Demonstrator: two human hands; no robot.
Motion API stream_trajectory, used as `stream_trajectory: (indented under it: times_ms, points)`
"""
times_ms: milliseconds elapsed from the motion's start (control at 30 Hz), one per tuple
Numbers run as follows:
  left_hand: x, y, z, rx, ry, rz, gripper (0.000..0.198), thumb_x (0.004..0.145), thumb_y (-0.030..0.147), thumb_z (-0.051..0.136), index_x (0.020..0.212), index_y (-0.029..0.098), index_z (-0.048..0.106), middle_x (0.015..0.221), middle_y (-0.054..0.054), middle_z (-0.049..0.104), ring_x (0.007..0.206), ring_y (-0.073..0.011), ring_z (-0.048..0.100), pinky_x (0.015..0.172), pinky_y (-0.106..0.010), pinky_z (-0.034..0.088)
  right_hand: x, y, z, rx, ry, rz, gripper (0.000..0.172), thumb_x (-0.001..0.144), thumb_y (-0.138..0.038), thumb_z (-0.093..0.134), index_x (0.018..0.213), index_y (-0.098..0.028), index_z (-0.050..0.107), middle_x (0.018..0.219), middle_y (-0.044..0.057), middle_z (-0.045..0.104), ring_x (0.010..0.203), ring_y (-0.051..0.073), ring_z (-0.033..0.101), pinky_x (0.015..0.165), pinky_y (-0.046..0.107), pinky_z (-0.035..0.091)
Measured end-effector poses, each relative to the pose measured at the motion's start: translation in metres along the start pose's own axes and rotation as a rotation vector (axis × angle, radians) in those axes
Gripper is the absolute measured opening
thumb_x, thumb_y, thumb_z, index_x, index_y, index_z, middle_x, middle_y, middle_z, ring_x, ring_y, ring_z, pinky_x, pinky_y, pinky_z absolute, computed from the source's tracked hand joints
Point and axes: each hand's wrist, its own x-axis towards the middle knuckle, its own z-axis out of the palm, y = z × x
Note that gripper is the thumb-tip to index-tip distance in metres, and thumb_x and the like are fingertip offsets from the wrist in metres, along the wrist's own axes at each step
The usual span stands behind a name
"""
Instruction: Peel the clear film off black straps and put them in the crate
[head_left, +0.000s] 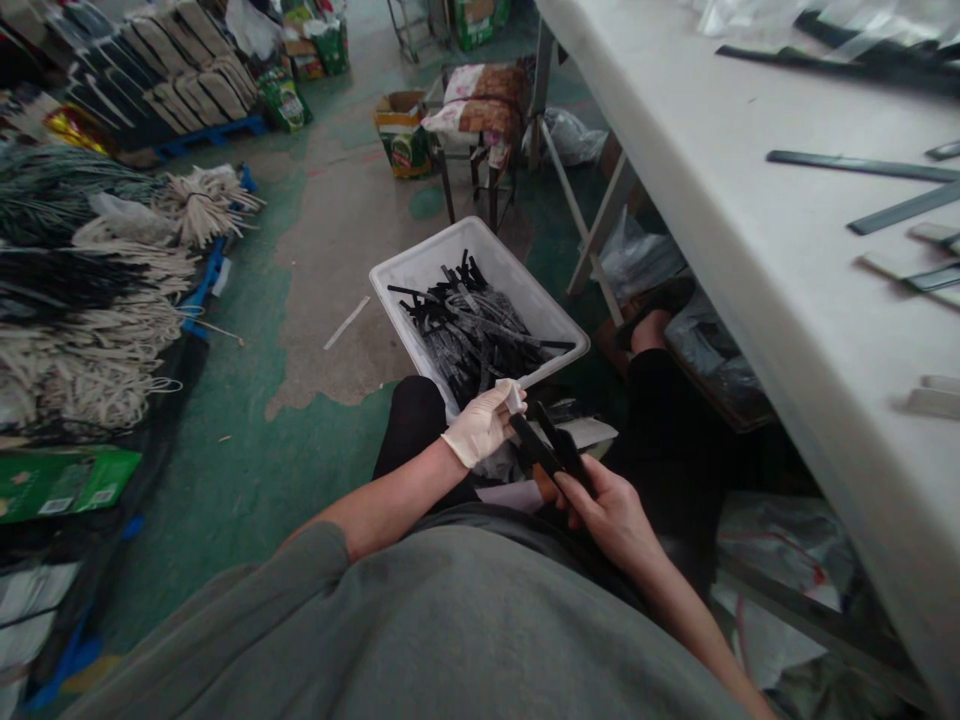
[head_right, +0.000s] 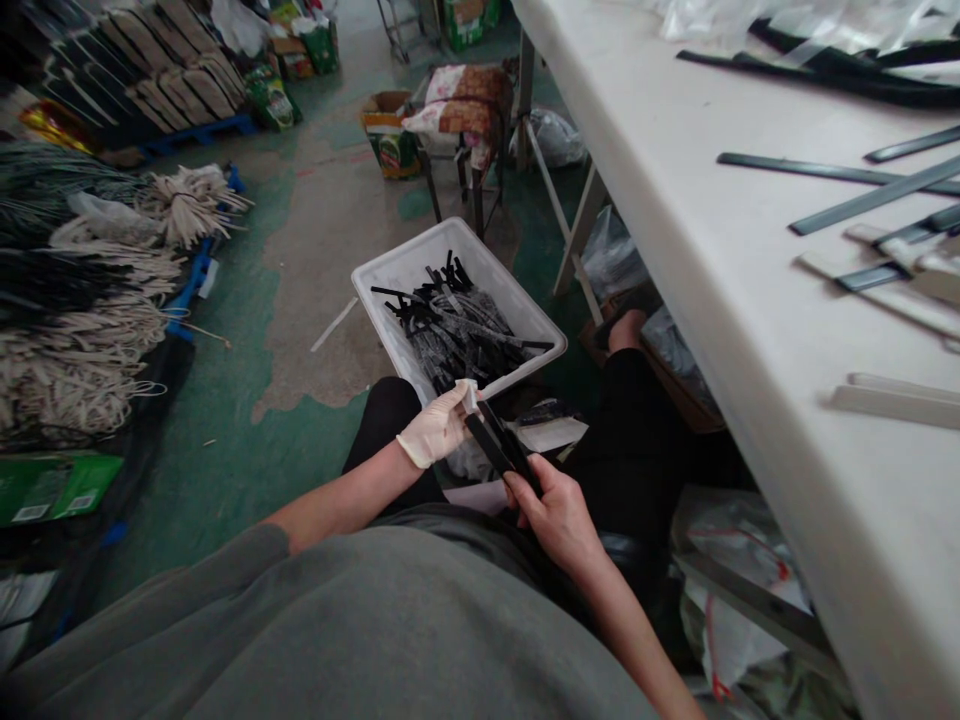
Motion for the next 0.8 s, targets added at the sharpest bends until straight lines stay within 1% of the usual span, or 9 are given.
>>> stream_trajectory:
  times_ms: [133, 300, 400, 467, 567, 633, 700, 800]
  points:
    - [-0.001, -0.002, -0.002, 0.028, -0.033, 0.006, 0.017, 0.091, 0.023, 0.059, 0.082, 0.012, 0.066, 0.074, -0.003, 0.068, 0.059, -0.0103, 0.063, 0.053, -0.021, 0.047, 0.001, 0.002, 0.0, 0.005, 0.006, -0.016, 0.028, 0.09, -0.046, 0.051, 0.084, -0.019, 0.056, 0.066, -0.002, 0.061, 0.046, 0.011, 0.056, 0.049, 0.023, 0.045]
    - [0.004, -0.002, -0.008, 0.025, 0.005, -0.007, 0.013, 0.088, 0.025, 0.064, 0.083, 0.013, 0.066, 0.078, -0.003, 0.069, 0.065, -0.0109, 0.064, 0.062, -0.022, 0.05, 0.003, 0.001, -0.006, 0.03, 0.002, -0.025, 0.029, 0.09, -0.046, 0.051, 0.082, -0.019, 0.055, 0.066, -0.002, 0.061, 0.046, 0.011, 0.055, 0.049, 0.023, 0.044]
    - [0.008, -0.005, -0.012, 0.04, -0.002, -0.009, 0.012, 0.089, 0.025, 0.063, 0.084, 0.014, 0.067, 0.078, -0.003, 0.07, 0.066, -0.0113, 0.065, 0.063, -0.022, 0.051, 0.006, 0.004, -0.006, 0.038, 0.027, -0.006, 0.028, 0.088, -0.047, 0.052, 0.083, -0.019, 0.056, 0.066, -0.002, 0.061, 0.046, 0.011, 0.054, 0.048, 0.023, 0.044]
    - [0.007, -0.014, -0.012, 0.059, -0.031, -0.008, 0.009, 0.087, 0.023, 0.065, 0.084, 0.015, 0.067, 0.076, -0.002, 0.07, 0.065, -0.0111, 0.065, 0.062, -0.022, 0.051, 0.009, 0.003, -0.002, 0.044, 0.059, 0.019, 0.027, 0.088, -0.045, 0.051, 0.084, -0.019, 0.056, 0.063, -0.002, 0.06, 0.045, 0.012, 0.054, 0.047, 0.023, 0.043]
    - [0.001, -0.035, -0.011, 0.098, -0.054, 0.007, 0.005, 0.081, 0.02, 0.071, 0.08, 0.016, 0.069, 0.073, -0.001, 0.071, 0.063, -0.0114, 0.066, 0.062, -0.021, 0.052, 0.018, -0.001, 0.007, 0.056, 0.098, 0.04, 0.024, 0.088, -0.041, 0.048, 0.085, -0.019, 0.056, 0.056, -0.002, 0.057, 0.045, 0.013, 0.053, 0.046, 0.024, 0.042]
    - [0.005, -0.047, -0.014, 0.125, -0.09, 0.017, 0.003, 0.08, 0.022, 0.071, 0.081, 0.019, 0.071, 0.08, -0.001, 0.074, 0.07, -0.0133, 0.068, 0.063, -0.022, 0.052, 0.027, -0.003, 0.009, 0.021, 0.13, 0.016, 0.019, 0.088, -0.035, 0.049, 0.087, -0.018, 0.059, 0.059, -0.001, 0.061, 0.051, 0.014, 0.057, 0.053, 0.023, 0.045]
    - [0.014, -0.05, -0.018, 0.163, -0.143, 0.015, 0.005, 0.082, 0.027, 0.069, 0.081, 0.025, 0.073, 0.081, 0.004, 0.075, 0.074, -0.0146, 0.07, 0.065, -0.023, 0.053, 0.033, -0.003, 0.004, -0.009, 0.105, 0.007, 0.018, 0.088, -0.031, 0.049, 0.09, -0.017, 0.061, 0.064, 0.0, 0.064, 0.057, 0.015, 0.06, 0.057, 0.023, 0.046]
    - [0.025, -0.039, -0.024, 0.181, -0.107, 0.09, 0.008, 0.082, 0.033, 0.067, 0.076, 0.032, 0.073, 0.078, 0.012, 0.074, 0.078, -0.0165, 0.071, 0.071, -0.028, 0.054, 0.025, -0.003, -0.008, -0.077, 0.033, 0.006, 0.016, 0.086, -0.026, 0.052, 0.091, -0.018, 0.064, 0.07, 0.0, 0.067, 0.064, 0.014, 0.062, 0.061, 0.021, 0.045]
